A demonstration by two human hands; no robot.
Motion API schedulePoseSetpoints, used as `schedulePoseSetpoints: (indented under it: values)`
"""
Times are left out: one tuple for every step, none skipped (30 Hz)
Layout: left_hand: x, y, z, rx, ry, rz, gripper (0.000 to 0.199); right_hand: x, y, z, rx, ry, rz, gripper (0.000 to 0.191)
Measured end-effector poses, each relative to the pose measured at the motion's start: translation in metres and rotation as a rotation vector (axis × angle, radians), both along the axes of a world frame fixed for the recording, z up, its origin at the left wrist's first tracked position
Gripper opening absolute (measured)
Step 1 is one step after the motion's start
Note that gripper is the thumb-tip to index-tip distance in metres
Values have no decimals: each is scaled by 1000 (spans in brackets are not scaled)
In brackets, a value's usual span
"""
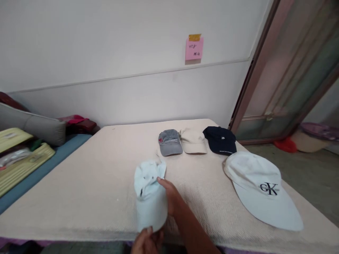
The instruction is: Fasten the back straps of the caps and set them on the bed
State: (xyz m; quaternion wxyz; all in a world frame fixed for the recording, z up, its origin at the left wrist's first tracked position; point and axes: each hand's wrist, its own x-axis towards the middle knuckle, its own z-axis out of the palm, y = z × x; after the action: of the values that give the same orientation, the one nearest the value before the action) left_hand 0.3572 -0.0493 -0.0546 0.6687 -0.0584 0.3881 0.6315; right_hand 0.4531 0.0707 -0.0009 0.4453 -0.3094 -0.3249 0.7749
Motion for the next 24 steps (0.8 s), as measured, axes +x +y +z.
schedulePoseSetpoints:
  values:
    - [3,-7,-8,7,-19,-69,56,8,2,1,-17,11,-4,35]
    - [3,-11,-12,34,-28,-121,57,14,3,3,-42,41,-5,33]
    - [2,-14,-14,78,-27,-144,57,20,4,5,-65,77,-9,34]
    - [-2,-15,-12,125,-20,-152,56,25,4,7,-75,111,-10,36]
    - [-6,-14,-7,168,-10,-148,54,29,3,10,-75,143,-6,39]
    - [-11,-12,0,202,-7,-141,49,33,2,12,-63,171,3,40]
    - [-17,-10,7,235,-10,-140,44,37,0,15,-45,195,17,41]
    - [-23,-7,14,267,-13,-147,41,40,-3,18,-27,214,29,42]
    - [-29,-4,21,294,-14,-166,37,44,-5,21,-16,228,41,42]
    - [-34,-1,26,319,-6,-186,35,47,-8,23,-16,240,53,43]
    - [-38,1,30,340,7,-207,34,50,-11,25,-23,254,67,44]
    - [-42,3,33,357,24,-224,35,54,-14,27,-30,268,88,44]
    - [-45,6,35,373,42,-235,36,57,-16,28,-34,281,120,44]
    - [-48,8,37,382,57,-246,39,59,-19,29,-25,291,156,42]
    - [-50,12,38,384,70,-251,41,61,-21,29,-9,292,205,39]
    - [-53,15,39,380,79,-253,44,62,-22,28,9,286,261,34]
    - [-56,19,40,363,80,-256,46,62,-24,28,26,269,324,31]
    - [-58,23,41,340,76,-250,49,61,-25,27,44,240,388,29]
    - [-61,26,42,315,67,-235,51,59,-26,27,68,199,441,27]
    - [-64,29,42,293,61,-208,52,56,-26,26,98,150,479,26]
    - [-67,31,43,273,59,-176,51,53,-26,26,129,98,492,26]
    - [-70,33,44,256,65,-138,49,49,-26,26,158,47,484,25]
    - [-72,35,44,240,81,-100,46,46,-26,25,171,4,470,24]
    - [-74,37,45,219,102,-75,42,43,-25,24,164,-19,453,25]
